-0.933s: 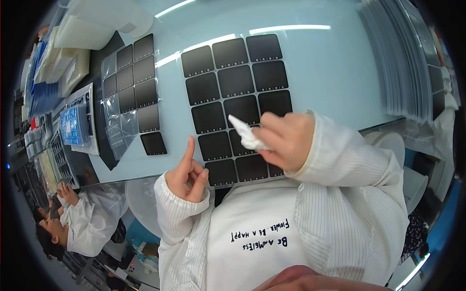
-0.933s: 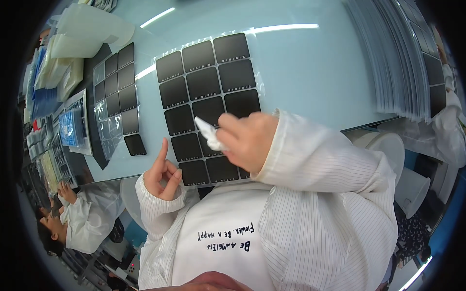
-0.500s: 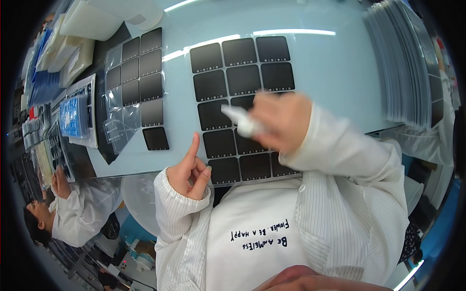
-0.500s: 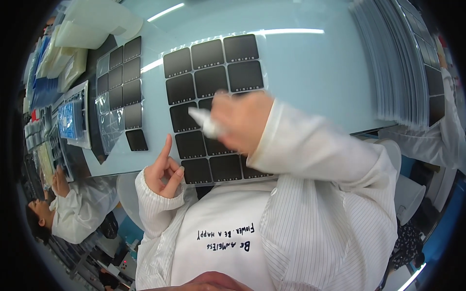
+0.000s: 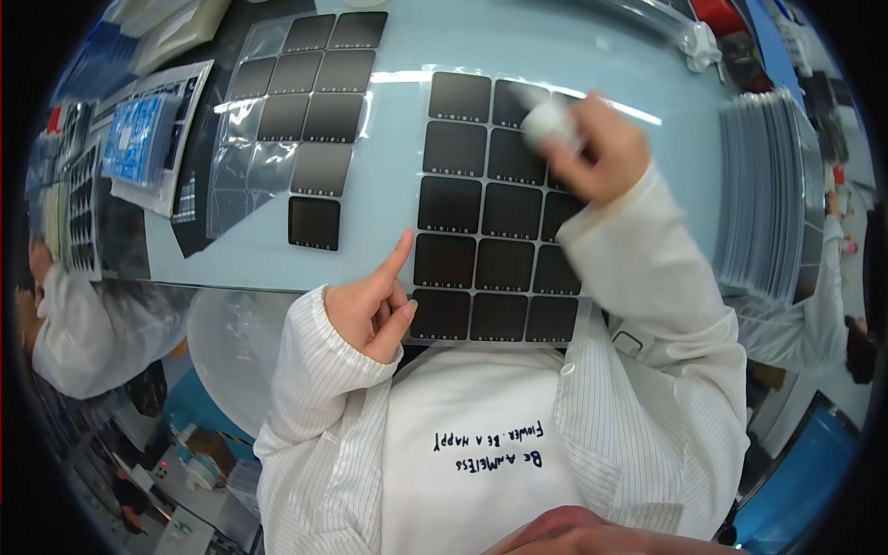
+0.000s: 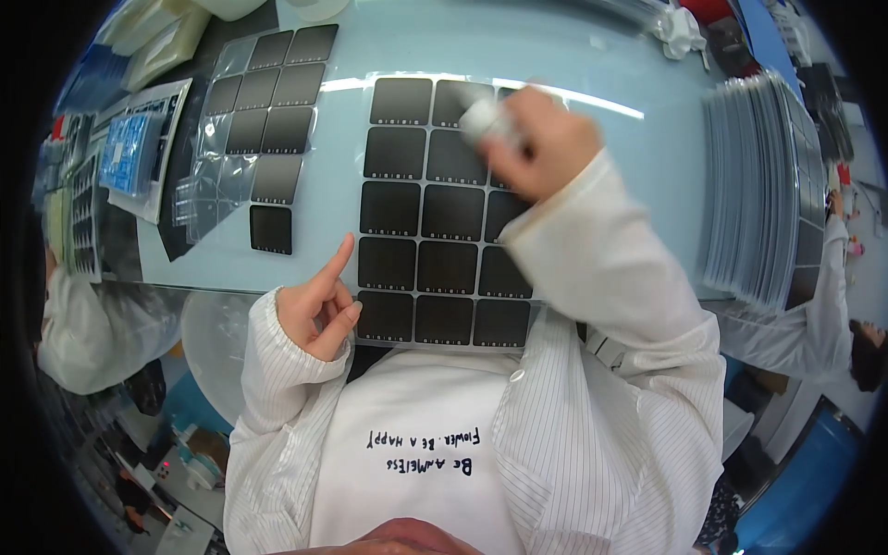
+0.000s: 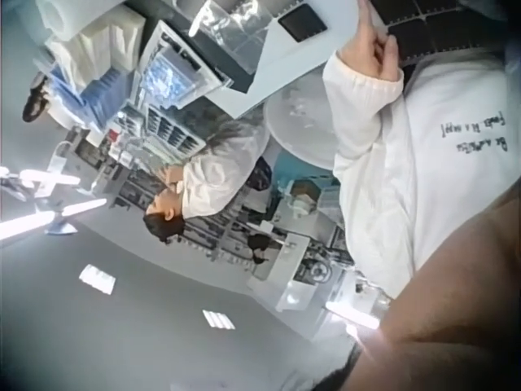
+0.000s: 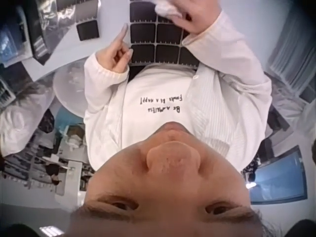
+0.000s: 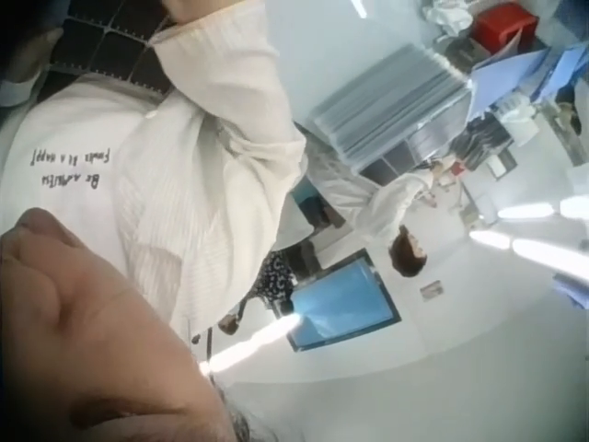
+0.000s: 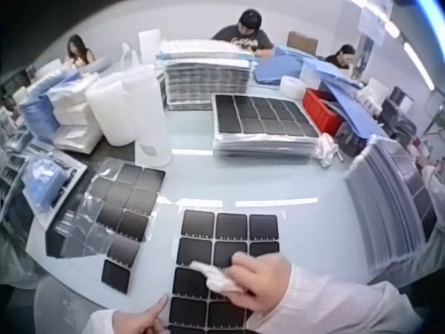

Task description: Cleaning and inspecting small electronic or solar panels using a cloth at a workstation.

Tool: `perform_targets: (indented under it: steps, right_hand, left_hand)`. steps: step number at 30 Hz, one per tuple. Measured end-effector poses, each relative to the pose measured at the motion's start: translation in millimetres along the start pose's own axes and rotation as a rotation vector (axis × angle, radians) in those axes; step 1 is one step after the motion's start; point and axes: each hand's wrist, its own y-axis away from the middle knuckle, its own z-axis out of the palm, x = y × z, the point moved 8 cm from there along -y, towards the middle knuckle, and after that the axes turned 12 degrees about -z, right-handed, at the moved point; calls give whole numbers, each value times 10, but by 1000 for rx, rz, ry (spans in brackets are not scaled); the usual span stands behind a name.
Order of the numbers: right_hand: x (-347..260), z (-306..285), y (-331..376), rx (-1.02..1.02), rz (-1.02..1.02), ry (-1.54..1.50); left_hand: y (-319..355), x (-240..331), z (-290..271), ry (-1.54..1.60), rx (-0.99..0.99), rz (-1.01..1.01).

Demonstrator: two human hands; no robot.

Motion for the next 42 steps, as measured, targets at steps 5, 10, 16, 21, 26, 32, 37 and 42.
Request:
perform_targets:
  steps: [5,10,16,21,26,32,37,42]
  right_hand:
    - [23,12,-8,77,142,90]
    - [-793,484,-143,-299,-335,-166]
    - [63,256,-515,144,-14,107]
    - [-676,673,-539,-121,-332,-163]
    - [-188,537,-813,106,-206,145]
    - [-157,597,-805,109,-123,28]
    - [-389,671,-744,39,-168,58]
    - [-20,447,-734,93,-9,199]
  left_hand:
    - [-23,6,-3,12,-9,8]
    - [-6,-32,15,0,-45,20]
    - [-32,-4,11,3,-48,54]
    - [-14,-57,12,30,-52,45]
    - [-51,5,-1,32,-61,79]
    - [-31,-30,21,62,-34,88]
    - [6,-75,28,83,-18,66]
    - [-40,-40,23,80,-12,93]
